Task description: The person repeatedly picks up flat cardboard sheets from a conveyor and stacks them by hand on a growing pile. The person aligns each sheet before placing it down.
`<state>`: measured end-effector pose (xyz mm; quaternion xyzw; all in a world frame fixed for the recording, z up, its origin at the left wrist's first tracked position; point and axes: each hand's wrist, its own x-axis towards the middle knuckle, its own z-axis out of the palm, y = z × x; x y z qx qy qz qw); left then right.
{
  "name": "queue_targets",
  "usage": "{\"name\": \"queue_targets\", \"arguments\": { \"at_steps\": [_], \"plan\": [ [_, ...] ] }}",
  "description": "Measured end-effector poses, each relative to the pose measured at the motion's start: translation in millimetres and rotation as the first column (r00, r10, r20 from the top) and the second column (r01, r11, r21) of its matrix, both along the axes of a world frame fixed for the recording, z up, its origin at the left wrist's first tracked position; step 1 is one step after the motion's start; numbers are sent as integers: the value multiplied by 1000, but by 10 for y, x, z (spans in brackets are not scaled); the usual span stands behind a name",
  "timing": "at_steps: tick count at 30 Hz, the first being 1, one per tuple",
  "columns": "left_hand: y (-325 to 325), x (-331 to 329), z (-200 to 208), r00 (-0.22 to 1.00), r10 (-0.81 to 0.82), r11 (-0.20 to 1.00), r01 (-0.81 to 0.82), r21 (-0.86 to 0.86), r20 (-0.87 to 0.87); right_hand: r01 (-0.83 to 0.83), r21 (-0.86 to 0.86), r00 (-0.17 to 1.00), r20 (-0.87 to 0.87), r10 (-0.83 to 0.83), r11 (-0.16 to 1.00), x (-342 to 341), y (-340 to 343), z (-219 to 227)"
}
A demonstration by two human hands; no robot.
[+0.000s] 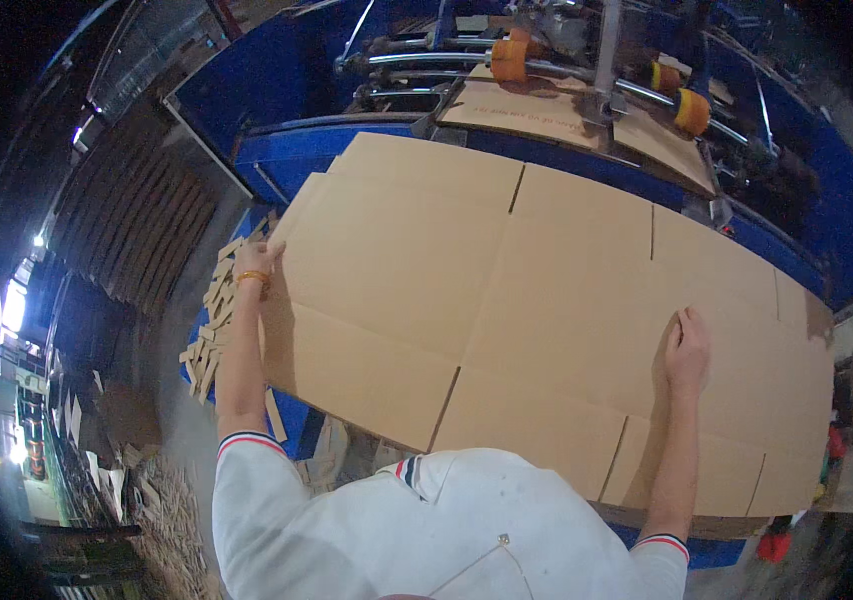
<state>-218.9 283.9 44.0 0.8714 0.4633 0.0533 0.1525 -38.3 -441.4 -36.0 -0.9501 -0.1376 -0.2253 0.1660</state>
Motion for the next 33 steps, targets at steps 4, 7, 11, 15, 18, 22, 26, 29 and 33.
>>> {"name": "queue_targets", "arguments": {
  "at_steps": [4,7,11,15,18,22,26,29,33],
  "plan": [
    [-331,-135,623,993,14,978,-38,205,117,-14,26,1000,2,14,1000,-19,2,13],
    [-363,-94,929,991,-66,865,-3,501,120,-3,30,1000,-16,3,1000,-60,62,78],
    [-865,18,1627,975,-206,595,187,782,-77,-18,37,998,-59,20,999,-347,125,89],
    [-1296,-87,2454,907,-420,857,411,312,-39,-85,35,990,-109,89,996,-946,106,172],
    [-1820,-468,2578,521,-243,447,809,-382,818,17,48,992,-124,-11,999,-1539,-69,228],
    [-2437,-1355,1442,423,-201,301,885,-355,884,277,129,953,-160,-256,952,-1788,-355,30],
    [-2495,-1605,232,648,-156,620,652,-436,745,738,92,675,-119,-728,669,-2249,-1418,-352],
    [-2062,-1504,522,584,-210,796,568,-210,784,601,774,488,-156,-859,201,-2442,-2446,-579],
    [-1393,-1141,993,390,15,831,507,-228,921,53,835,913,-263,-311,-548,-2660,-3575,-701]
  ]
}}
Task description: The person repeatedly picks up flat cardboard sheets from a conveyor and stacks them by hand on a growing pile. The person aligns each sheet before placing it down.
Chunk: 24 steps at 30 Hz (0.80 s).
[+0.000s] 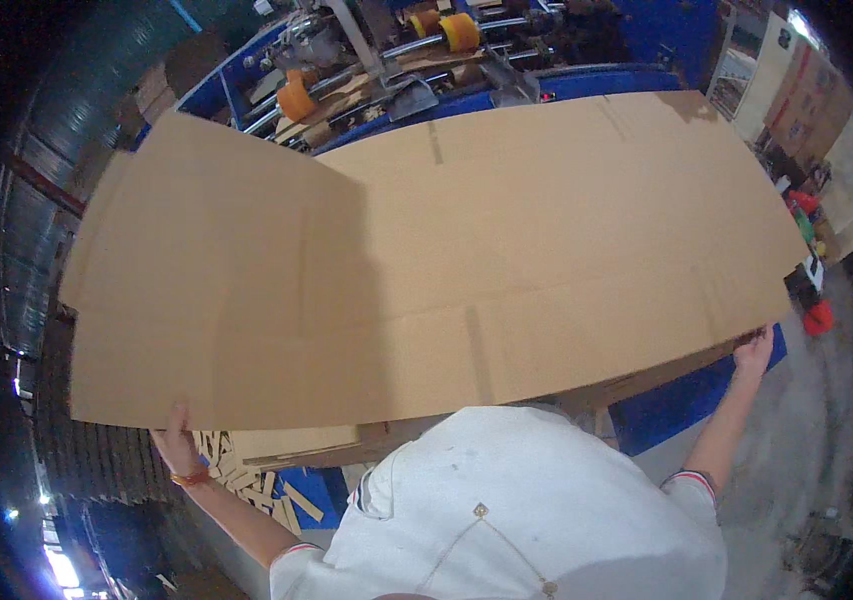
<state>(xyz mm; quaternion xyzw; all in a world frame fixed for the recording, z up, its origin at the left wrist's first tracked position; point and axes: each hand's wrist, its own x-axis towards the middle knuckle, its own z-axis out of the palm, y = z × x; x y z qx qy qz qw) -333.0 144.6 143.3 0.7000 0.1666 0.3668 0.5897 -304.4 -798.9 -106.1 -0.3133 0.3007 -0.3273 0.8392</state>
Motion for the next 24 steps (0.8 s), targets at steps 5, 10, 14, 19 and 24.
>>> {"name": "queue_targets", "arguments": {
  "at_steps": [5,10,14,19,24],
  "plan": [
    [387,198,20,991,125,931,-102,350,-46,127,-178,992,32,-124,976,58,810,-22],
    [157,218,-585,972,219,908,-173,381,-80,303,-398,950,192,-245,866,298,2868,1709],
    [-247,412,-1046,994,45,977,-24,212,-95,14,-1000,989,15,-148,-10,772,3167,1511],
    [-889,810,-1257,959,-267,748,266,609,-92,228,-968,958,204,199,-102,1214,3620,1618],
    [-1517,863,-1397,825,-295,177,542,821,-481,-59,-926,951,-166,262,-374,966,3988,1339]
  ]
}}
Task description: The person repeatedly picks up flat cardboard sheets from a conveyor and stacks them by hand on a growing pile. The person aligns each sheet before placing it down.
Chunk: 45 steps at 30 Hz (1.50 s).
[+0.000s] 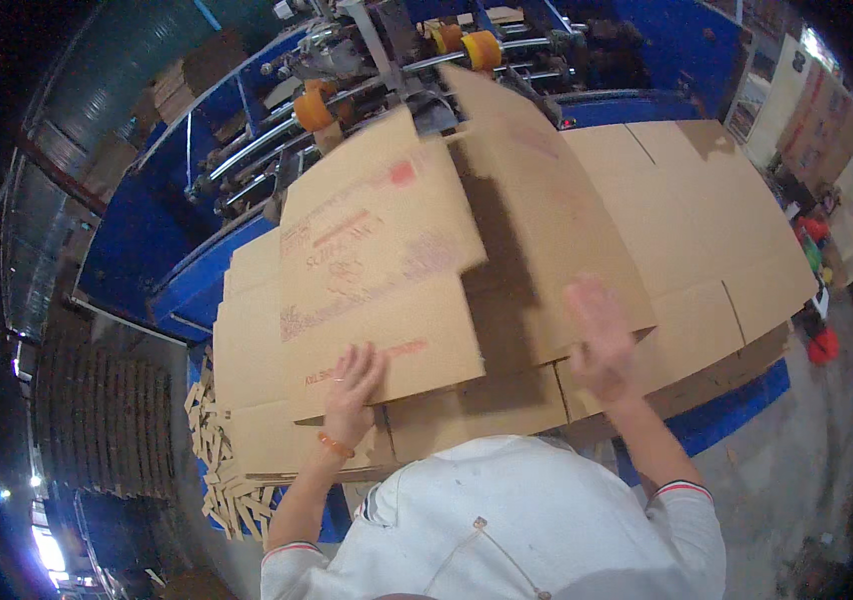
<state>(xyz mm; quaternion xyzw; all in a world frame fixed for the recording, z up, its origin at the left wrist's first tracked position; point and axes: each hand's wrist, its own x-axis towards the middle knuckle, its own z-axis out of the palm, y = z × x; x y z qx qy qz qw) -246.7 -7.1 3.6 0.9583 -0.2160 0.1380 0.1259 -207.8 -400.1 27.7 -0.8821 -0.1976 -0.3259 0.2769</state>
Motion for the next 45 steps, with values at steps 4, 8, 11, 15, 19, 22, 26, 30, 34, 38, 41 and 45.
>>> {"name": "queue_targets", "arguments": {
  "at_steps": [4,8,11,15,19,22,26,30,34,38,41,45],
  "plan": [
    [-182,62,-41,985,-8,992,29,125,-171,-34,-448,984,-172,-48,894,-67,301,-439],
    [-108,180,-73,997,-26,991,36,128,-78,8,-447,991,-113,-65,895,48,360,-469],
    [-129,295,-81,998,-46,993,51,104,-47,-39,-430,991,-130,-19,902,182,324,-486],
    [-50,359,36,987,-74,986,94,140,-140,-300,-316,895,-419,151,900,343,116,-83],
    [205,696,416,878,-108,993,69,-100,-466,-378,119,696,-617,367,918,800,-493,138],
    [862,1386,-3,880,453,887,-461,29,141,282,211,718,-693,-60,936,1638,-928,-9],
    [2471,2397,-543,578,689,634,-773,-22,-437,494,690,581,-714,390,528,3008,-1575,-648],
    [2286,2594,-262,382,413,333,-908,-253,-827,477,426,460,-866,195,768,3412,-1709,-850],
    [2480,2537,-583,464,430,289,-884,-368,-775,529,468,499,-846,187,708,3266,-1016,-411],
    [2428,2595,-782,447,655,403,-889,-219,-609,506,363,666,-741,-86,782,3135,-1064,-627],
    [2159,2587,-582,465,752,468,-876,-118,-468,333,183,823,-536,-190,925,3135,-1096,-721],
    [1971,2537,-469,476,795,484,-871,-81,-376,410,-335,658,-536,-530,848,3135,-1109,-741]
  ]
}}
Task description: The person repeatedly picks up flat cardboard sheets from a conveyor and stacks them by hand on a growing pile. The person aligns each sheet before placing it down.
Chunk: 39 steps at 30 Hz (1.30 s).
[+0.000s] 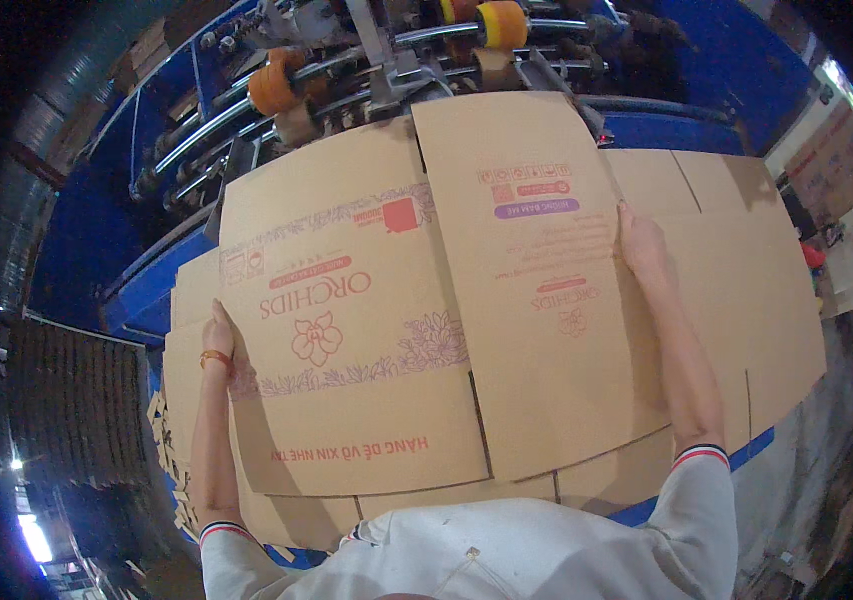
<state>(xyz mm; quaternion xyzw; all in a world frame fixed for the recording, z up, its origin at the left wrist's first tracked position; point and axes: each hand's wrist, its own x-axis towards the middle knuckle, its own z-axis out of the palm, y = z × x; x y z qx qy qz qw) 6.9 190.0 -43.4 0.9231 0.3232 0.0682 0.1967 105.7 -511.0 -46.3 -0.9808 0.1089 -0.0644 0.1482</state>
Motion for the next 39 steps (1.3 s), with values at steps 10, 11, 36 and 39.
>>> {"name": "queue_targets", "arguments": {
  "at_steps": [10,11,36,39],
  "plan": [
    [-261,-95,227,987,-87,981,109,160,-139,-50,-448,977,163,137,892,-406,672,460],
    [-358,-165,327,988,-68,987,86,132,-141,-25,-484,942,282,183,875,-541,872,570],
    [-1553,64,661,550,-833,461,751,473,-61,-635,-283,592,419,688,719,-225,1169,57],
    [-1558,167,829,818,-564,687,539,488,-109,-282,-450,644,566,515,848,171,1613,233]
  ]
}}
